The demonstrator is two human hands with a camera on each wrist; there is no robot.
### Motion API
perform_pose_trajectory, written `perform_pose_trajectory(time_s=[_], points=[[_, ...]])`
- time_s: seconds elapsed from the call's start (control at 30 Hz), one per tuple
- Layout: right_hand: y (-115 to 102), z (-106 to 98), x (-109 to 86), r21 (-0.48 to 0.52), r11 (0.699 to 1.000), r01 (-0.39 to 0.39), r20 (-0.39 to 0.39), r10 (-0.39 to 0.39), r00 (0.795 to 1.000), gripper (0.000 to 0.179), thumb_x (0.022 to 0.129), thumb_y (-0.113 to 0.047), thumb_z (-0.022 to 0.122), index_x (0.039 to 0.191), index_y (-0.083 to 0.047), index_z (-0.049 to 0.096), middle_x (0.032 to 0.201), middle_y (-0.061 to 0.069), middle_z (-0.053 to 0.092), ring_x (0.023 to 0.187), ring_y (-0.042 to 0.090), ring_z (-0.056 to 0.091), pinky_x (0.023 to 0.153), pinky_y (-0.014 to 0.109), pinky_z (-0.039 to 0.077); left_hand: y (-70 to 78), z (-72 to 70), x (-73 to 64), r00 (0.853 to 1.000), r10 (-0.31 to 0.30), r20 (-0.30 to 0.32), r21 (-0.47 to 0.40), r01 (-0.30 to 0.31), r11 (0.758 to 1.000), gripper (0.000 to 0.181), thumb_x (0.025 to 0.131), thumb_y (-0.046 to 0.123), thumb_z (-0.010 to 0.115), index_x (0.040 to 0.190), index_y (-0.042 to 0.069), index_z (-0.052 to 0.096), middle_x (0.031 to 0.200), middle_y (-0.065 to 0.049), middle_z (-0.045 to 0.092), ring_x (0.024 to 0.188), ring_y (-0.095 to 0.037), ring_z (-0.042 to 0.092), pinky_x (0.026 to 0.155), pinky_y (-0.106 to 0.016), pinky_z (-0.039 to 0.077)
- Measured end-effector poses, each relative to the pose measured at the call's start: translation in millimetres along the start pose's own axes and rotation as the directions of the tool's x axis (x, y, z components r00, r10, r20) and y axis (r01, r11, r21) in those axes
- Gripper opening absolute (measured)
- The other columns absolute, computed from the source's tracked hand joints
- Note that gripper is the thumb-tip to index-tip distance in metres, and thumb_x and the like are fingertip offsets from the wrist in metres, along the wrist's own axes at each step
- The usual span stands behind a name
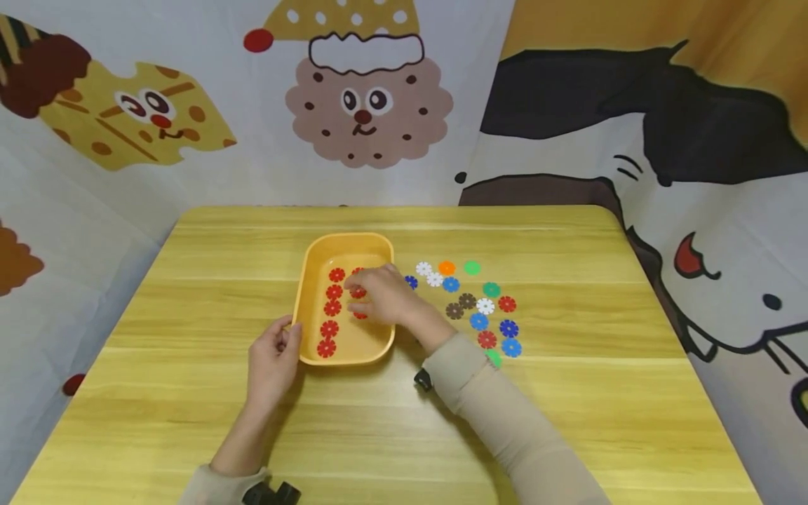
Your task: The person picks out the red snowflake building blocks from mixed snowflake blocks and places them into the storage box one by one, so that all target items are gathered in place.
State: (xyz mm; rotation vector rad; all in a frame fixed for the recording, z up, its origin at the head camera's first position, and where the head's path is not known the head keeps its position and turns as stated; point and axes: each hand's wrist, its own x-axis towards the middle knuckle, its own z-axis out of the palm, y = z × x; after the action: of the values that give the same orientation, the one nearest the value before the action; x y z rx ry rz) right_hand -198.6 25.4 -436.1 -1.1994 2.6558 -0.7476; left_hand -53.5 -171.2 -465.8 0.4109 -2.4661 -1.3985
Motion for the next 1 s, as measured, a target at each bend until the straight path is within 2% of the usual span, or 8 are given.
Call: perform_pose_trajectory(time_s=[0.13, 0.23, 0.33, 0.43, 0.67, 1.0], points=[[7.2, -5.7, -7.2, 0.169, 0.985, 0.046, -0.167, -0.017, 0.986, 0.031, 0.093, -0.022, 0.076, 0.118, -0.005, 0.069, 0.113, 0.008, 0.071, 0.106, 0.024, 0.064, 0.098, 0.044, 0.050, 0.3, 0.5, -0.1, 1.000, -0.003, -0.004, 0.003, 0.003, 1.000, 0.034, 0.103, 0.017, 0.060, 0.127, -0.007, 0.064, 0.066, -0.006, 0.057, 0.053, -0.016, 0.049, 0.046, -0.022, 0.041], [14.8, -10.2, -13.9, 0.204, 0.975, 0.085, -0.266, -0.029, 0.964, 0.029, 0.092, -0.019, 0.076, 0.116, -0.003, 0.069, 0.111, 0.011, 0.070, 0.103, 0.025, 0.064, 0.095, 0.045, 0.052, 0.9, 0.8, -0.2, 1.000, -0.002, -0.006, 0.002, 0.002, 1.000, 0.034, 0.103, 0.016, 0.060, 0.127, -0.007, 0.063, 0.066, -0.006, 0.057, 0.053, -0.015, 0.049, 0.045, -0.022, 0.041], [23.6, -13.7, -20.7, 0.207, 0.972, 0.112, -0.327, -0.039, 0.944, 0.028, 0.092, -0.015, 0.076, 0.114, -0.001, 0.069, 0.107, 0.014, 0.070, 0.099, 0.025, 0.064, 0.090, 0.042, 0.054, 1.6, 1.1, -0.3, 1.000, 0.001, -0.009, 0.003, -0.001, 1.000, 0.033, 0.103, 0.016, 0.060, 0.126, -0.007, 0.064, 0.066, -0.006, 0.057, 0.052, -0.015, 0.048, 0.045, -0.022, 0.041], [31.8, -18.3, -28.0, 0.226, 0.967, 0.118, -0.352, -0.032, 0.936, 0.027, 0.092, -0.013, 0.075, 0.114, 0.001, 0.068, 0.104, 0.017, 0.070, 0.094, 0.025, 0.064, 0.086, 0.040, 0.055, 2.0, 1.4, -0.2, 1.000, 0.009, -0.013, 0.004, -0.009, 1.000, 0.032, 0.102, 0.015, 0.060, 0.126, -0.007, 0.064, 0.065, -0.006, 0.057, 0.052, -0.015, 0.048, 0.045, -0.022, 0.041], [48.0, -32.5, -44.6, 0.229, 0.972, 0.049, -0.352, 0.036, 0.935, 0.029, 0.093, -0.016, 0.075, 0.117, 0.000, 0.068, 0.103, 0.012, 0.071, 0.087, 0.021, 0.064, 0.080, 0.046, 0.056, 2.1, 1.6, 0.9, 0.999, 0.038, -0.025, 0.002, -0.038, 0.999, 0.030, 0.102, 0.013, 0.060, 0.124, -0.008, 0.066, 0.066, -0.007, 0.058, 0.052, -0.015, 0.049, 0.045, -0.022, 0.042], [67.9, -46.8, -66.7, 0.206, 0.978, -0.010, -0.367, 0.087, 0.926, 0.029, 0.090, -0.011, 0.077, 0.115, 0.003, 0.069, 0.103, 0.014, 0.071, 0.085, 0.026, 0.065, 0.077, 0.045, 0.057, 1.9, 1.1, 0.5, 0.999, 0.036, -0.022, 0.009, -0.036, 0.999, 0.031, 0.102, 0.013, 0.060, 0.124, -0.009, 0.065, 0.065, -0.006, 0.058, 0.051, -0.014, 0.050, 0.046, -0.022, 0.043]])
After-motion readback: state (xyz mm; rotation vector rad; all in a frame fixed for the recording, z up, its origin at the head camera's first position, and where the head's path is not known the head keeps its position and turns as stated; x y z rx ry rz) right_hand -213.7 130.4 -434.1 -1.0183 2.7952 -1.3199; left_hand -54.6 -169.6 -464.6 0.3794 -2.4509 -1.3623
